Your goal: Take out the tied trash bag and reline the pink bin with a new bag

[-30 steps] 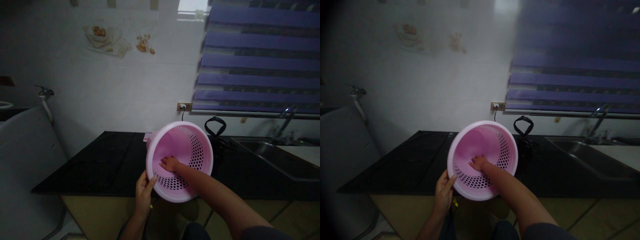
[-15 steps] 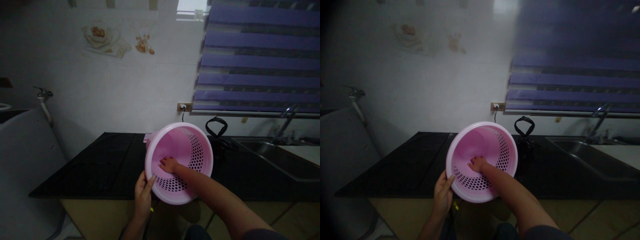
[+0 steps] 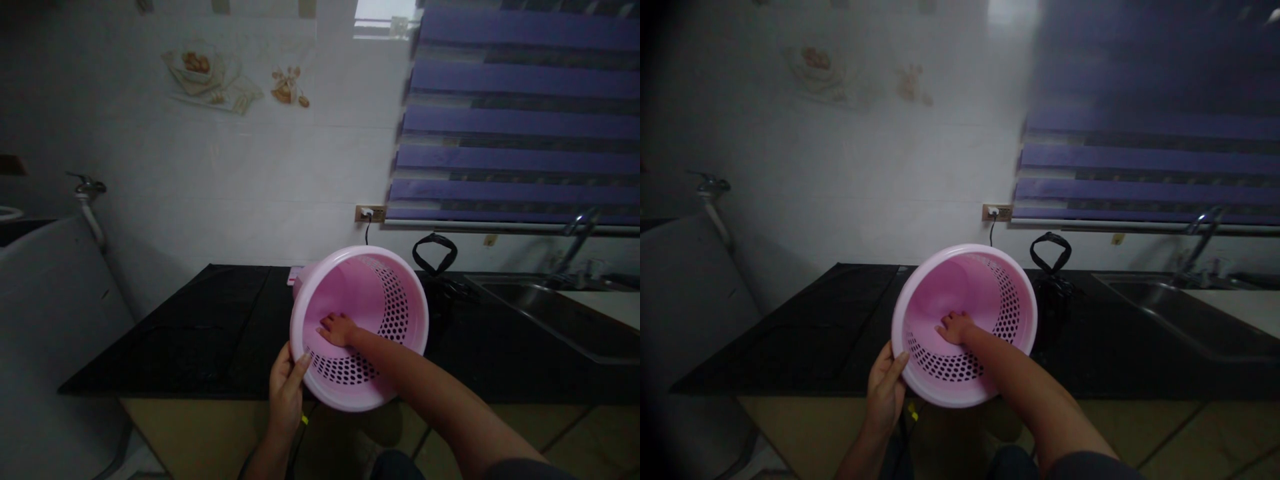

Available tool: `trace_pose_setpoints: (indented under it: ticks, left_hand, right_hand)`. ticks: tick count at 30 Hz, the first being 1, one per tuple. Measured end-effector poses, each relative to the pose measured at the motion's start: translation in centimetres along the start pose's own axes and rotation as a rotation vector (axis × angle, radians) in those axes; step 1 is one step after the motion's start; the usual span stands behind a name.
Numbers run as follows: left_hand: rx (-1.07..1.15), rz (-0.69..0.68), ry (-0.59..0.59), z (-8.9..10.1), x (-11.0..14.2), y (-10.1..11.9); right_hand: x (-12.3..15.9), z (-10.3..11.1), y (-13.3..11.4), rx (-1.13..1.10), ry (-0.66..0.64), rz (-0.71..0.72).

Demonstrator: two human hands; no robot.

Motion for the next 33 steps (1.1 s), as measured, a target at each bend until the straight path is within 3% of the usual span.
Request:
trace_pose_setpoints:
  ticks: [9,22,33]
  left_hand:
    - [-0.014,0.041,-0.04,0.07,-0.23,-0.49]
    - [0.053,0.035,0.07,0.41,0.17,0.05]
    - [0.039,0.008,0.016,0.46,0.0,0.1]
  right_hand:
    - [0.06,-0.05,0.03,-0.044,0.018,-0.018]
    - [-0.41,-0.34,0.33,-0.064,0.01,-0.041]
    - [-0.07,0.03,0.13,-0.06,0.01,-0.049]
Point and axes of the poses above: each hand's wrist, its own x-axis away from the middle knuckle, its own z-axis out of the back of the hand, y = z × x, the point moved 9 cm from there along -x, towards the middle knuckle, and after that the axes turned 3 degrees about -x, right-handed, at the moved point
